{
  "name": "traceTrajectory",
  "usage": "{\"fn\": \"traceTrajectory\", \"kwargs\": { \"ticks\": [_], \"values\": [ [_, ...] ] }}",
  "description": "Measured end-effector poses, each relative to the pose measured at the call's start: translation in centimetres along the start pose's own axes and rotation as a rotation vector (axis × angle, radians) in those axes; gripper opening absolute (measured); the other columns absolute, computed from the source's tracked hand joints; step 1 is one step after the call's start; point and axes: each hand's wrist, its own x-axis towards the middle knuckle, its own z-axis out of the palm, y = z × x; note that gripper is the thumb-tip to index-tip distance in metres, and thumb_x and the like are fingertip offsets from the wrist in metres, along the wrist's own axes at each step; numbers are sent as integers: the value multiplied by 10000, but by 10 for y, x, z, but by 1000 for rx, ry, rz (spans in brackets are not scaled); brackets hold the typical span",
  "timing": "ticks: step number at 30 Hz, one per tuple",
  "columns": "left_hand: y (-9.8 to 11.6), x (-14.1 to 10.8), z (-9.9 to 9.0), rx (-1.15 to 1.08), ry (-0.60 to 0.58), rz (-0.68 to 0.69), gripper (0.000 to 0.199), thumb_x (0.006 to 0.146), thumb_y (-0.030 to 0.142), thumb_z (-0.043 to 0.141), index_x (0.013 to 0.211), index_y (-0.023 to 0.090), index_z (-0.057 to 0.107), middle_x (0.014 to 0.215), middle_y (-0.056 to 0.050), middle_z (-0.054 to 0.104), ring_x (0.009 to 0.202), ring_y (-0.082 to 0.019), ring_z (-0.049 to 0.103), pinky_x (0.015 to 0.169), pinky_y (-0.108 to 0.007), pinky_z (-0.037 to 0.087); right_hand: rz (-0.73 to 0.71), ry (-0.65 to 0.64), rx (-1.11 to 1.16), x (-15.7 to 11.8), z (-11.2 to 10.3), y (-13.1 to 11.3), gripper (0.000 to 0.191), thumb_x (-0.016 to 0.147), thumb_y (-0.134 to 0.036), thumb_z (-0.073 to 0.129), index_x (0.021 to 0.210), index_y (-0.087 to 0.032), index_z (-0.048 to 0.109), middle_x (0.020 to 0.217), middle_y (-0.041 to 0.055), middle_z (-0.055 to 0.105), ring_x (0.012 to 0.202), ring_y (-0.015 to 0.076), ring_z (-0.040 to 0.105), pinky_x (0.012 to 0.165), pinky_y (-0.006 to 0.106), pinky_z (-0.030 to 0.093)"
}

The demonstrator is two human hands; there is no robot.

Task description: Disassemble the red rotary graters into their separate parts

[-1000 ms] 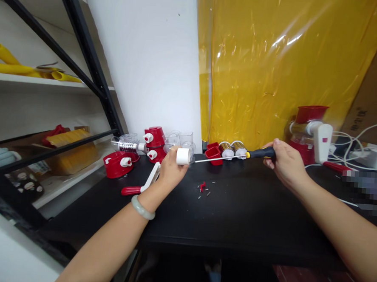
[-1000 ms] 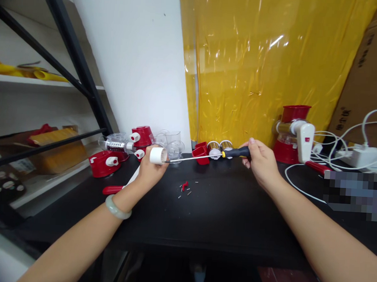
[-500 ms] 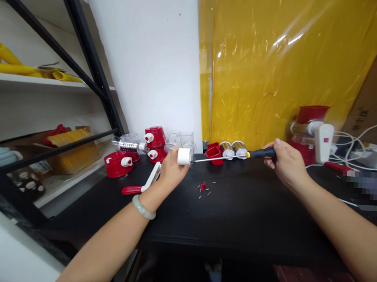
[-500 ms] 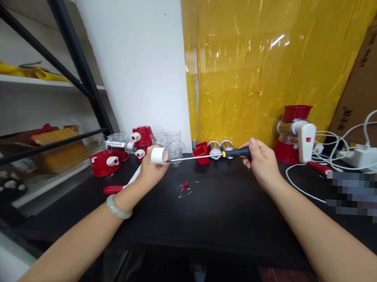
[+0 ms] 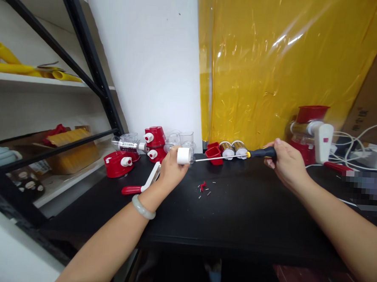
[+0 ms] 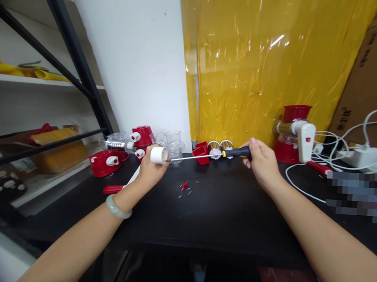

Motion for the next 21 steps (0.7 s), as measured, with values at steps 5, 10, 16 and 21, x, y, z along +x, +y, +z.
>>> {"fn": "traceTrajectory", "kwargs": {
  "ticks": [5, 10, 16, 21],
  "values": [
    [2, 0, -2, 17, -1, 6, 437, 721, 209, 636, 1110, 204, 436, 961, -79, 616, 765, -200, 616, 668, -323, 507, -10, -6, 1, 1, 0, 1, 375, 842, -587, 542, 760, -224, 589, 509, -27, 479, 395, 104, 422, 369, 247, 320],
    [3, 1, -3, 35, -8, -3, 427, 714, 212, 634, 1097, 199, 446, 954, -79, 619, 776, -211, 620, 669, -331, 502, 16, 20, 180, 1, 6, -4, 213, 791, -419, 649, 760, -220, 582, 692, -14, 535, 530, 97, 485, 447, 231, 395],
    [1, 1, -2, 43, -2, -16, 447, 711, 214, 631, 1117, 189, 446, 964, -82, 618, 787, -216, 620, 676, -336, 502, 94, -79, 344, 0, 5, -15, 85, 742, -261, 622, 822, -248, 596, 861, 14, 585, 750, 152, 583, 619, 293, 520],
    [-2, 0, -1, 46, 12, -24, 460, 709, 231, 637, 1127, 187, 449, 960, -77, 608, 802, -221, 620, 691, -343, 504, 78, -67, 184, 0, 1, -9, 328, 862, -527, 500, 797, -225, 613, 592, 4, 518, 467, 132, 489, 411, 264, 401]
  ]
}}
